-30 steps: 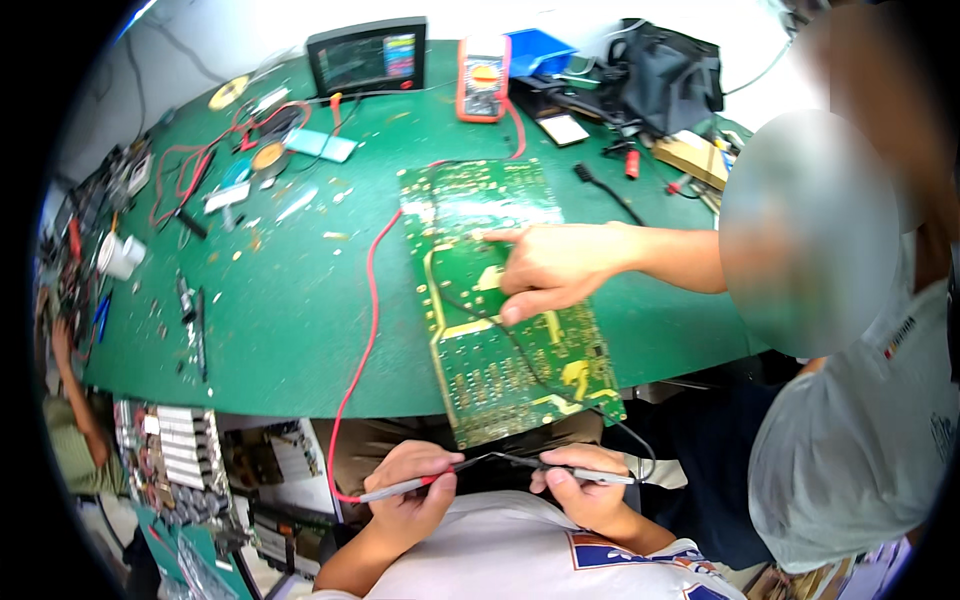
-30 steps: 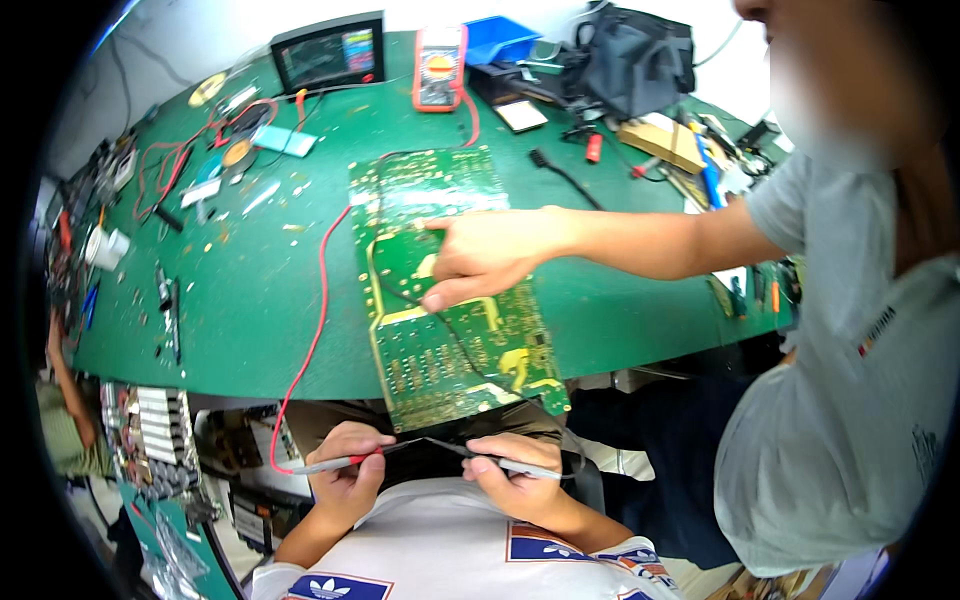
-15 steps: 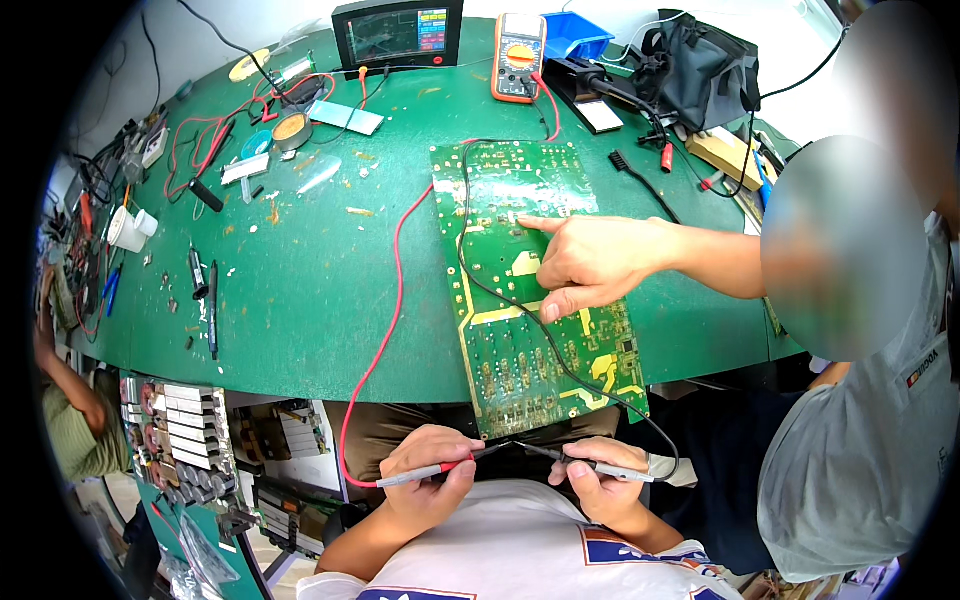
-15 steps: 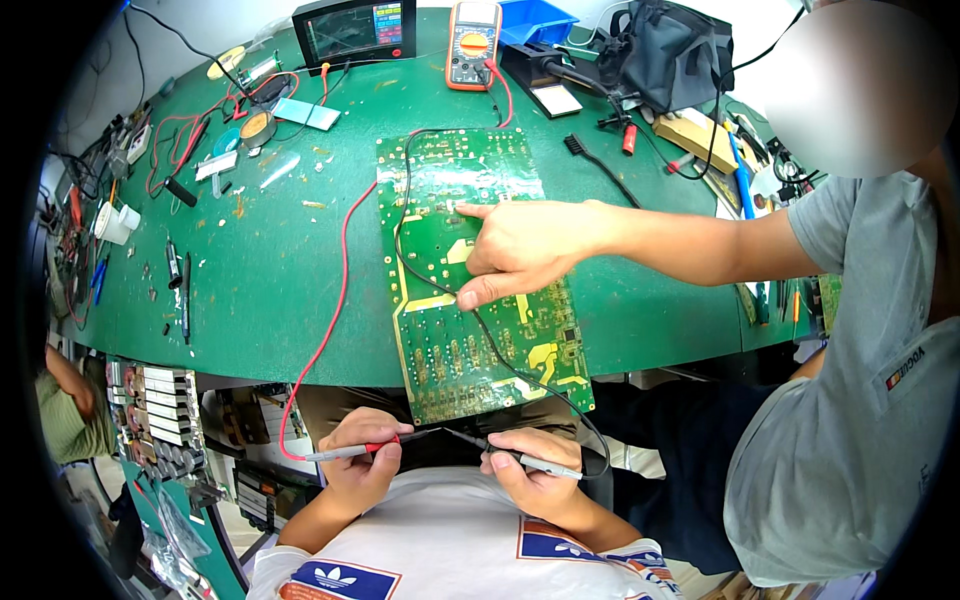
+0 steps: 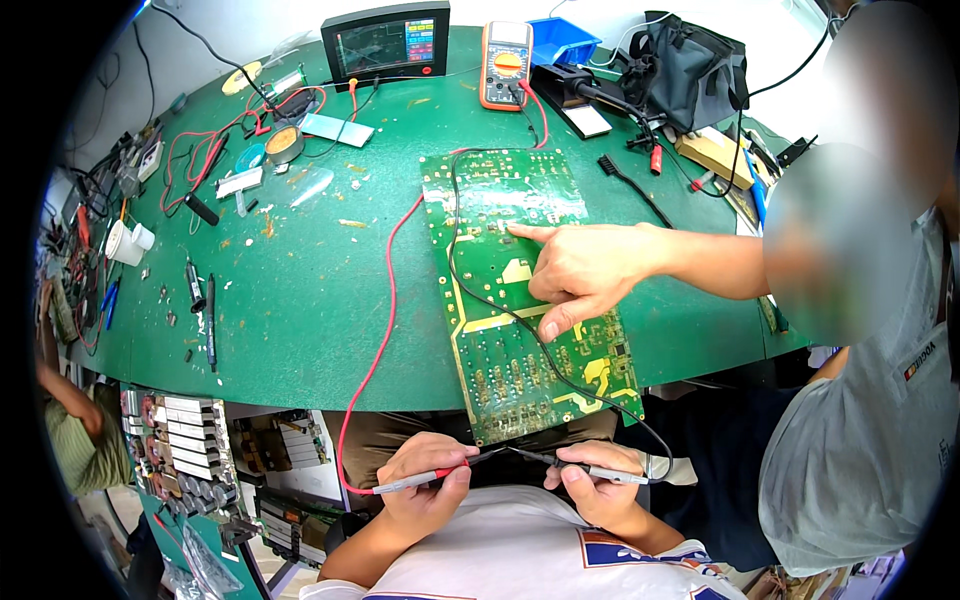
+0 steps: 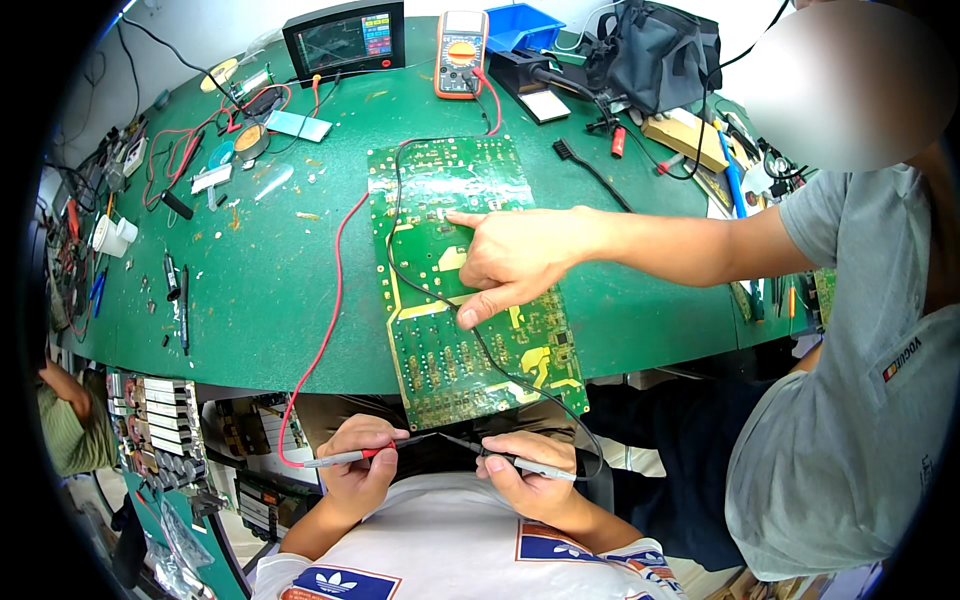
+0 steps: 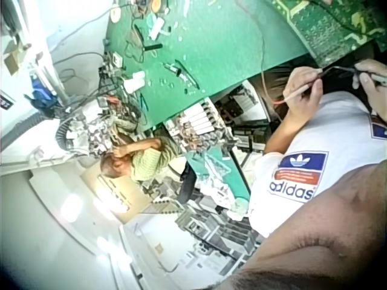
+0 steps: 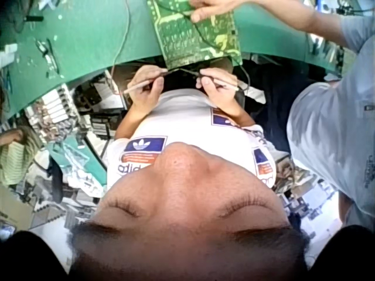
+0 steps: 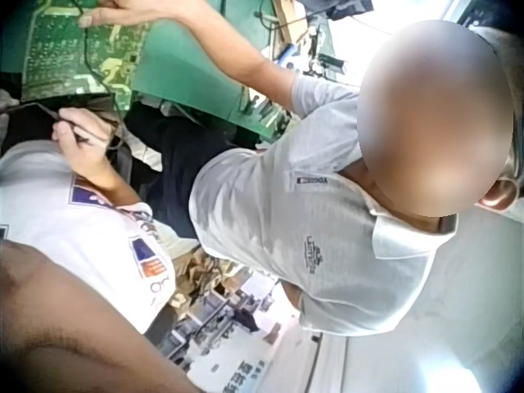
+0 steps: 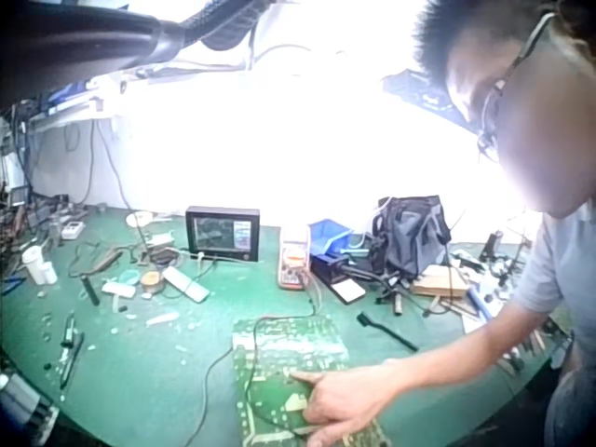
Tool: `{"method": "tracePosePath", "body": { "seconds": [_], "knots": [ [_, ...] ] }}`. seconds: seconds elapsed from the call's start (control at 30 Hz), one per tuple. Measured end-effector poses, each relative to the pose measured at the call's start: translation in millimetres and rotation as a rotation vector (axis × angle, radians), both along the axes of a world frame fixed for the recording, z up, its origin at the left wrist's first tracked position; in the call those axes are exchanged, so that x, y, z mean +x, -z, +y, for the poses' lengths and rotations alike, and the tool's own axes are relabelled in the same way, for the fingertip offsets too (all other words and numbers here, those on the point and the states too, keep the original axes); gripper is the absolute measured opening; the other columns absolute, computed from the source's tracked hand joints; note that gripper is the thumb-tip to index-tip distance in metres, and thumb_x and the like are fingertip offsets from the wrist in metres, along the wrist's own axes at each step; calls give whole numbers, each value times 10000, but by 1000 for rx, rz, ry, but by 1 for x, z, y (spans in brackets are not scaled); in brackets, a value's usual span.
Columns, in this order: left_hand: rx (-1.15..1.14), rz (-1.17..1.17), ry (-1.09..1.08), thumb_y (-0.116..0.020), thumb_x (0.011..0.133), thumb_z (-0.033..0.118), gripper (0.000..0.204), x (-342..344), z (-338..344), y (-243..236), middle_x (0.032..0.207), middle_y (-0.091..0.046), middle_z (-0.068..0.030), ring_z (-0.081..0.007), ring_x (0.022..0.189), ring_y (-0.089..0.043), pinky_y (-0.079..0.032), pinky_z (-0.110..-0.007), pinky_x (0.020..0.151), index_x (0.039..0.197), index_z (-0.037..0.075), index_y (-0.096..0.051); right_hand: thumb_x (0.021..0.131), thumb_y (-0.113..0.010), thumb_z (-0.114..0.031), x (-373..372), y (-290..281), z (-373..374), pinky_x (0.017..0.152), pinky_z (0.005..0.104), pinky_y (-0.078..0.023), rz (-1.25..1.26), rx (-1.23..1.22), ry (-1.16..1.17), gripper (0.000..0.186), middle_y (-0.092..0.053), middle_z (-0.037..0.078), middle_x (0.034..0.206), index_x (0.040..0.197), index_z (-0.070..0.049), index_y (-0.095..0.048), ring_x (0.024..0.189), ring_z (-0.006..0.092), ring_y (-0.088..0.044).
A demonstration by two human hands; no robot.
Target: The person uses multimeter probes to test various contact points on a green circuit board while another person points at specific components on the board.
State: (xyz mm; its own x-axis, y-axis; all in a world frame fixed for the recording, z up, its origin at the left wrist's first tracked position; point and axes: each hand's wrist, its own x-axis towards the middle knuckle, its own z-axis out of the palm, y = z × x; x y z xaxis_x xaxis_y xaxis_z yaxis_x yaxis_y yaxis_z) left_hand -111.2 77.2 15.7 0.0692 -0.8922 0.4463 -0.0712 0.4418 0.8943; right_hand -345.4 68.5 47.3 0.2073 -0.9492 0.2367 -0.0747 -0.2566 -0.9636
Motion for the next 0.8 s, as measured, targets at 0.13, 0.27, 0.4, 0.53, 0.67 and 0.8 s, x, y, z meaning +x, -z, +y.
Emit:
{"method": "tracePosePath", "body": {
  "seconds": [0.13,0.27,0.4,0.53,0.67,0.8],
  "knots": [
    [4,-6,0,-687,765,-86,288,0,0,-1,856,-723,-148,-253,774,-696,-561,-340,689,1031,9,-632,881,-685,-17,0,-1,0,627,292,-580,4,0,-2,149,-718,148,778,1010,57,-668,675,197,-724],
    [-2,-2,-5,-693,763,-83,289,-1,1,-1,855,-724,-147,-254,780,-697,-561,-344,696,1030,11,-632,881,-683,-14,0,-1,0,628,293,-580,-1,1,-2,150,-718,146,777,1014,54,-668,672,197,-723],
    [-1,11,-3,-696,768,-78,278,0,2,0,857,-720,-154,-257,791,-696,-558,-346,704,1024,10,-635,880,-683,-13,0,0,1,624,291,-579,-2,-9,-4,152,-717,147,775,1015,54,-667,669,197,-722],
    [11,11,-5,-689,778,-73,269,5,-3,-6,862,-708,-163,-258,795,-693,-551,-346,704,1029,7,-634,871,-688,-12,0,-3,-1,606,285,-575,-12,-37,1,158,-716,146,760,1010,59,-668,663,197,-721],
    [-69,134,-78,-652,838,-58,245,20,-29,-25,910,-675,-173,-255,848,-680,-554,-350,732,1072,7,-623,854,-696,-2,2,-24,-17,588,279,-573,-11,-154,-33,186,-715,146,748,1025,65,-671,655,193,-718],
    [-78,113,-119,-596,946,33,160,32,-63,-50,980,-678,-180,-219,850,-644,-535,-340,777,1101,7,-566,857,-698,18,15,-51,-34,632,276,-575,-26,-164,-103,205,-715,148,793,1057,58,-671,711,203,-725]
  ]
}}
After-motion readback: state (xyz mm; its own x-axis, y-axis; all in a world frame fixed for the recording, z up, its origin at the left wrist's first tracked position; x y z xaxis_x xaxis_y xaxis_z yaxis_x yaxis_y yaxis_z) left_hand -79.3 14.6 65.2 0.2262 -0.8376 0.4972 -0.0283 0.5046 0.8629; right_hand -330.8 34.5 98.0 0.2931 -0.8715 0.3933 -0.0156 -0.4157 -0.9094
